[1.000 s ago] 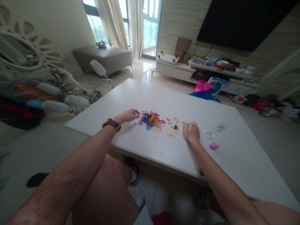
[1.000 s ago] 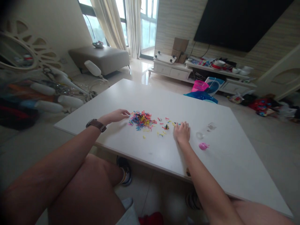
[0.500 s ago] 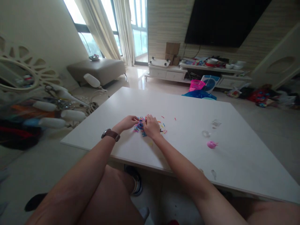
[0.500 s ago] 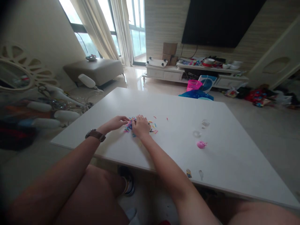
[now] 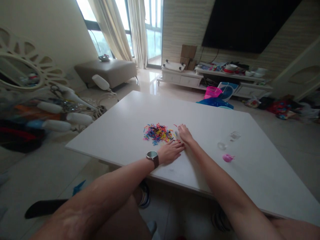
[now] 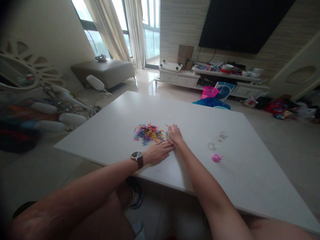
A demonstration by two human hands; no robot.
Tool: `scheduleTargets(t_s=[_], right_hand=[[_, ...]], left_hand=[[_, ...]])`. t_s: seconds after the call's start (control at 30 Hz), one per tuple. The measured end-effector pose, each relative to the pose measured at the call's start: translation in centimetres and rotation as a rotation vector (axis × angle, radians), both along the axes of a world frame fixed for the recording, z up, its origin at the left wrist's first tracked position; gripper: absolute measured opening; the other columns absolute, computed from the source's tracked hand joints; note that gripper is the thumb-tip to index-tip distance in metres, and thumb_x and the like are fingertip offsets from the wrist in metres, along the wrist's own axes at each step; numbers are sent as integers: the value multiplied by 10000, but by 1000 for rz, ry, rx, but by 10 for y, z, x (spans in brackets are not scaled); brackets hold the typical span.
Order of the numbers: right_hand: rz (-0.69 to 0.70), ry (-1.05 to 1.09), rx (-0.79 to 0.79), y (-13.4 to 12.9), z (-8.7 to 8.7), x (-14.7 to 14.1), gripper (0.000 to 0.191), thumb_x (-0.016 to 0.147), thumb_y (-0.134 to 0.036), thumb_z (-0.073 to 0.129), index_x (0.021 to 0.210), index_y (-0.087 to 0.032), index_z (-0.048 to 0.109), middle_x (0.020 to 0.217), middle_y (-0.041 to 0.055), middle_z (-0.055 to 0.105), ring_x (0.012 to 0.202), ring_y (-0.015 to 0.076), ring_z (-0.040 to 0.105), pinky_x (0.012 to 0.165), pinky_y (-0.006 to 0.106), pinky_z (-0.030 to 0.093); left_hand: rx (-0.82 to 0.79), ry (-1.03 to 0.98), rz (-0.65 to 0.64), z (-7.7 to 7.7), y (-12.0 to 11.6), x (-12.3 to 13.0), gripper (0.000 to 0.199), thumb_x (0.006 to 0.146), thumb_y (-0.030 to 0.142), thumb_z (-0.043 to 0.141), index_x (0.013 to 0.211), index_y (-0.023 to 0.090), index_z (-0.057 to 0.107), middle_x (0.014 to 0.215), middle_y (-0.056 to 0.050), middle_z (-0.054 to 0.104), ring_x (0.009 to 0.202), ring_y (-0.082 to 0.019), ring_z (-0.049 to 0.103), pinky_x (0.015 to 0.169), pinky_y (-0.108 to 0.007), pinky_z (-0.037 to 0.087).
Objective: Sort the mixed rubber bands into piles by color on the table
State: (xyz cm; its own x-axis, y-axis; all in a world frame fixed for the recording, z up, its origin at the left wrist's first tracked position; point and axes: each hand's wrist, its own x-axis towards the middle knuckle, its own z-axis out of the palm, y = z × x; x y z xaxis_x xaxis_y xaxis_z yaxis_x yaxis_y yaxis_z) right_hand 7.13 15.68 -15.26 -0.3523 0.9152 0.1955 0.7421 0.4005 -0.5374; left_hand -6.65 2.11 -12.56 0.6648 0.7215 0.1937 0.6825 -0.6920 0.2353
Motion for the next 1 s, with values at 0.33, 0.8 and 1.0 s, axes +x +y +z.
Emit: scheduleTargets(t_s=[0.33,0.8,1.0], right_hand=[[239,199,-19,-26,58,-92,392,1040,-365,302,1111,-202,652,1160,76,695,1076,160,614,988,264,404],[-190,105,-135,-58,-3,-97,634,989,-418,330,1445,10,435,1586,224,329,1512,306,214,1230,435,122],[-109,438,-114,-59,16,-166,521,979,-370,323,1366,-72,504,1442,207,527,1377,249,451,1155,401,315]], left_hand=[[164,101,398,-9,19,-73,432,977,193,391,1359,223,589,1468,-93,539,1452,-246,355,1233,-507,110],[-62,-177,859,30,31,-132,414,997,370,387,1324,232,601,1435,-106,556,1330,-277,483,1098,-487,366],[-163,-255,926,30,43,-157,375,960,286,450,1231,115,646,1260,-157,661,1234,-243,572,1085,-385,402]])
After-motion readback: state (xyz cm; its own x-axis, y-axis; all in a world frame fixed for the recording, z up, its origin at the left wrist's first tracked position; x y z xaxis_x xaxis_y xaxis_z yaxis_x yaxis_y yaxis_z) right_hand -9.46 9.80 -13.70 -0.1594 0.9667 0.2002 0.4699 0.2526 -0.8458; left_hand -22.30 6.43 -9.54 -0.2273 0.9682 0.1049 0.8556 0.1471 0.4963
